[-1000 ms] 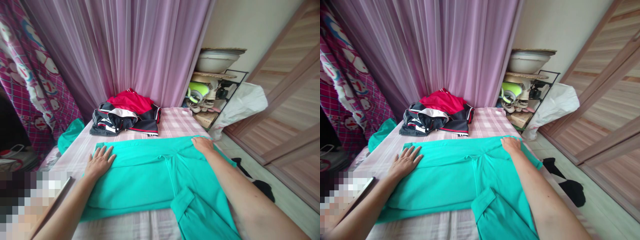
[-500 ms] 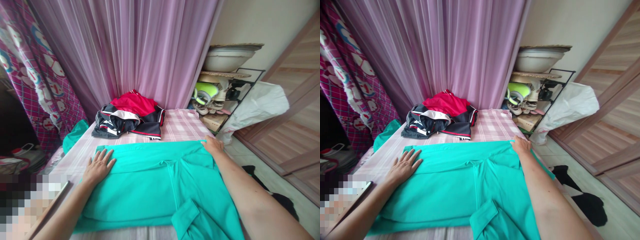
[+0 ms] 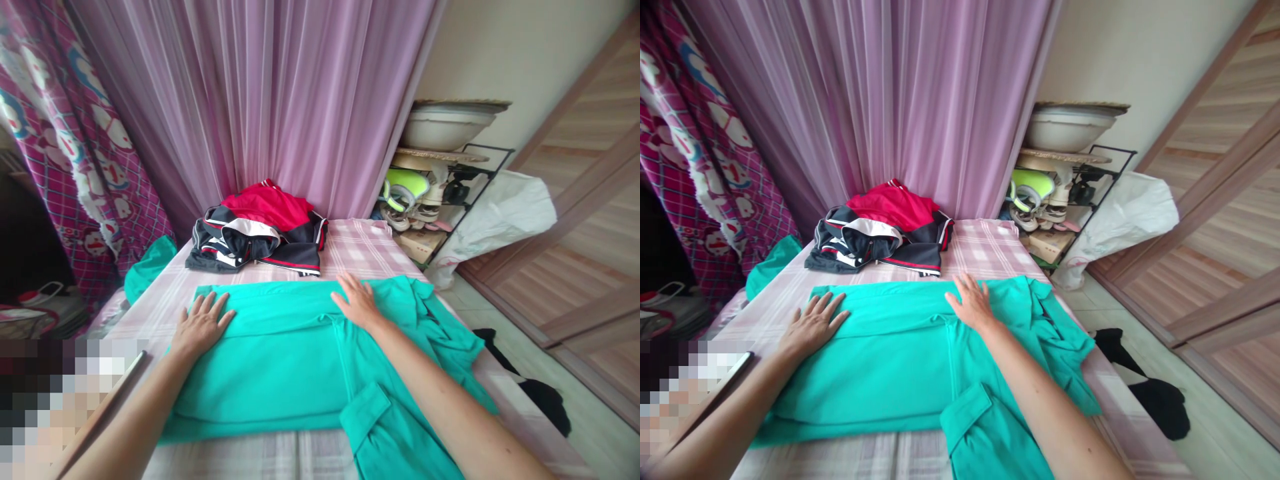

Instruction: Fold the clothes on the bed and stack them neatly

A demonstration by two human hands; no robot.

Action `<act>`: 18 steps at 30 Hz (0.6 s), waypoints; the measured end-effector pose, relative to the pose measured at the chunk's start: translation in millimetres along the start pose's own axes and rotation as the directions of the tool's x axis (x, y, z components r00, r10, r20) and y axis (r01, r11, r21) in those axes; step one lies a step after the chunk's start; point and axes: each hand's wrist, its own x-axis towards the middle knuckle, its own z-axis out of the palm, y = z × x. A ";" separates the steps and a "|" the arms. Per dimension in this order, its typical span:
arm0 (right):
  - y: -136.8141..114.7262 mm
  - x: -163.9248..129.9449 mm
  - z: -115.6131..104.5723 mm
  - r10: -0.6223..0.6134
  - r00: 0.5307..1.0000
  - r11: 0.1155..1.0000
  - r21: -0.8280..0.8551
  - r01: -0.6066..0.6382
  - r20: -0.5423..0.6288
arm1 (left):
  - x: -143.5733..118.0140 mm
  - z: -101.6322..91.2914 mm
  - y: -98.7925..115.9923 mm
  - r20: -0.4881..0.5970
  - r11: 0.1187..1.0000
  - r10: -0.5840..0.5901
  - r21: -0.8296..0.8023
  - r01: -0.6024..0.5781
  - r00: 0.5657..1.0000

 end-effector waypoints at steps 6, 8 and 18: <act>-16.9 -40.3 8.0 -0.314 0.913 0.949 0.081 0.304 0.259 | 0.1 -0.4 0.5 -0.009 1.000 0.005 -0.031 -0.005 1.000; -13.3 -44.4 4.4 -0.318 0.920 0.948 0.089 0.306 0.228 | 0.3 0.2 0.5 -0.018 0.999 0.003 -0.045 -0.004 1.000; -17.6 -57.3 -4.8 -0.325 0.945 0.944 0.051 0.327 -0.045 | -1.5 -2.2 2.1 0.001 0.998 0.003 -0.066 -0.003 1.000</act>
